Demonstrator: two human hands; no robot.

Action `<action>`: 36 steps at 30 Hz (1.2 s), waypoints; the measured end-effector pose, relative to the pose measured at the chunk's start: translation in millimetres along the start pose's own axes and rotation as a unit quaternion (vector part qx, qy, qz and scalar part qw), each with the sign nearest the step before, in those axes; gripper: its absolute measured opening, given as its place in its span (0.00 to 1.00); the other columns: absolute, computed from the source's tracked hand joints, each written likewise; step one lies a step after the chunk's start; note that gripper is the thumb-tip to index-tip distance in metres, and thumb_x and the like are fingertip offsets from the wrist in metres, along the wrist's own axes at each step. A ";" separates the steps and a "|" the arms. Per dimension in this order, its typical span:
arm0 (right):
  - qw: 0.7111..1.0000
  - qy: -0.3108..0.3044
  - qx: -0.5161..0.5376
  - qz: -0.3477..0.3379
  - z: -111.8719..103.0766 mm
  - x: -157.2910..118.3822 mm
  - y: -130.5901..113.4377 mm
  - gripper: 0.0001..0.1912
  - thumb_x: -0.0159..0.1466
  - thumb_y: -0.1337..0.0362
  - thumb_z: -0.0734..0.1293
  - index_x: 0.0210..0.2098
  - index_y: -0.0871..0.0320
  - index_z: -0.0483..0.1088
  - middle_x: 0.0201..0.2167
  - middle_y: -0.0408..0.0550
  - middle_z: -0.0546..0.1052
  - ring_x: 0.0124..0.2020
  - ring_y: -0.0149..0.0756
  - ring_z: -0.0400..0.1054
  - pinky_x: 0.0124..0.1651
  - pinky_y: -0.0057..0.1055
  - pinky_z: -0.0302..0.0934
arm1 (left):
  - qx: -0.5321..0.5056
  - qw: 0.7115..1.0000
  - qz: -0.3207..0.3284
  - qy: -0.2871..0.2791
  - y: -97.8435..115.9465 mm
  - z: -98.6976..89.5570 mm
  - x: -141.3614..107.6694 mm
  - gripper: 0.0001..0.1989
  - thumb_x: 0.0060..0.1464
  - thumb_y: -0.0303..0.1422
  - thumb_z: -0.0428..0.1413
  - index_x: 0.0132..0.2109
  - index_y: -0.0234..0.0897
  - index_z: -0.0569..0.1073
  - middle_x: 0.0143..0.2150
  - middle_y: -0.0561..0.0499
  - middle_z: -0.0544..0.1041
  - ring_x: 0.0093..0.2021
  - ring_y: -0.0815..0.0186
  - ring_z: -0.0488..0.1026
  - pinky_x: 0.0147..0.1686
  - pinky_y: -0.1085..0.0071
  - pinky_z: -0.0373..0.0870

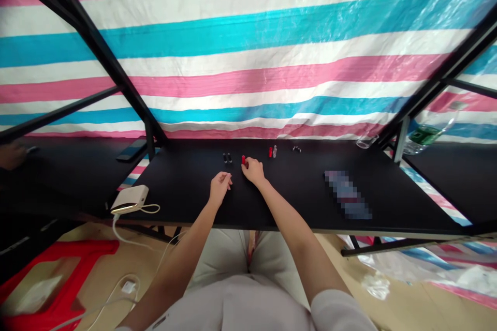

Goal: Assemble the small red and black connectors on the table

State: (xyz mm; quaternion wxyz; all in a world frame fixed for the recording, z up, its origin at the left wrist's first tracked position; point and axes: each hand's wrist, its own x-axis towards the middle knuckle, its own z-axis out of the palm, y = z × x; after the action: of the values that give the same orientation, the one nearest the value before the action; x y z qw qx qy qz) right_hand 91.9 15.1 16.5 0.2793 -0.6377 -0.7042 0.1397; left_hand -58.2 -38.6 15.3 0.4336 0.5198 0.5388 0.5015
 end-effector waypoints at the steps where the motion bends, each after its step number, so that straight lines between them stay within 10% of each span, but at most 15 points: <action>1: 1.000 0.006 0.007 -0.002 -1.8 -1.8 1.3 0.06 0.57 0.61 0.60 0.29 0.57 0.64 0.28 0.43 0.72 0.35 0.33 0.64 0.37 0.29 0.51 | -0.001 1.000 0.000 0.000 0.1 0.1 0.3 0.11 0.47 0.39 0.51 0.29 0.34 0.67 0.19 0.55 0.68 0.15 0.75 0.62 0.18 0.77 0.59; 17: 0.998 0.025 0.063 -0.019 -36.5 -19.7 2.2 0.05 0.54 0.61 0.62 0.26 0.56 0.64 0.23 0.39 0.71 0.27 0.29 0.64 0.33 0.26 0.52 | 0.036 0.996 -0.066 -0.049 11.8 0.8 11.1 0.09 0.47 0.36 0.51 0.32 0.33 0.69 0.25 0.51 0.72 0.16 0.76 0.63 0.14 0.80 0.54; 27: 0.995 -0.028 -0.032 -0.093 -77.1 -21.0 -20.7 0.05 0.52 0.63 0.63 0.24 0.58 0.64 0.24 0.43 0.71 0.27 0.31 0.63 0.35 0.29 0.50 | 0.005 0.990 0.073 -0.117 65.1 32.7 18.4 0.14 0.46 0.39 0.55 0.38 0.34 0.71 0.25 0.52 0.72 0.18 0.76 0.64 0.17 0.78 0.61; 36: 0.947 0.033 0.319 0.013 -91.6 -24.6 -10.1 0.12 0.58 0.59 0.55 0.35 0.57 0.65 0.25 0.43 0.71 0.20 0.28 0.61 0.27 0.27 0.57 | -0.104 0.990 0.041 -0.091 81.7 37.1 15.8 0.14 0.48 0.38 0.54 0.40 0.32 0.69 0.33 0.46 0.76 0.17 0.77 0.64 0.15 0.79 0.55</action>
State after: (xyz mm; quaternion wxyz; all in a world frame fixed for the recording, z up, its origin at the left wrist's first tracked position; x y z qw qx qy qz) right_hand 136.8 -25.0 90.5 0.4894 -0.5284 -0.6047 0.3399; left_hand -12.6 -23.1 92.6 0.5117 0.5373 0.4200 0.5226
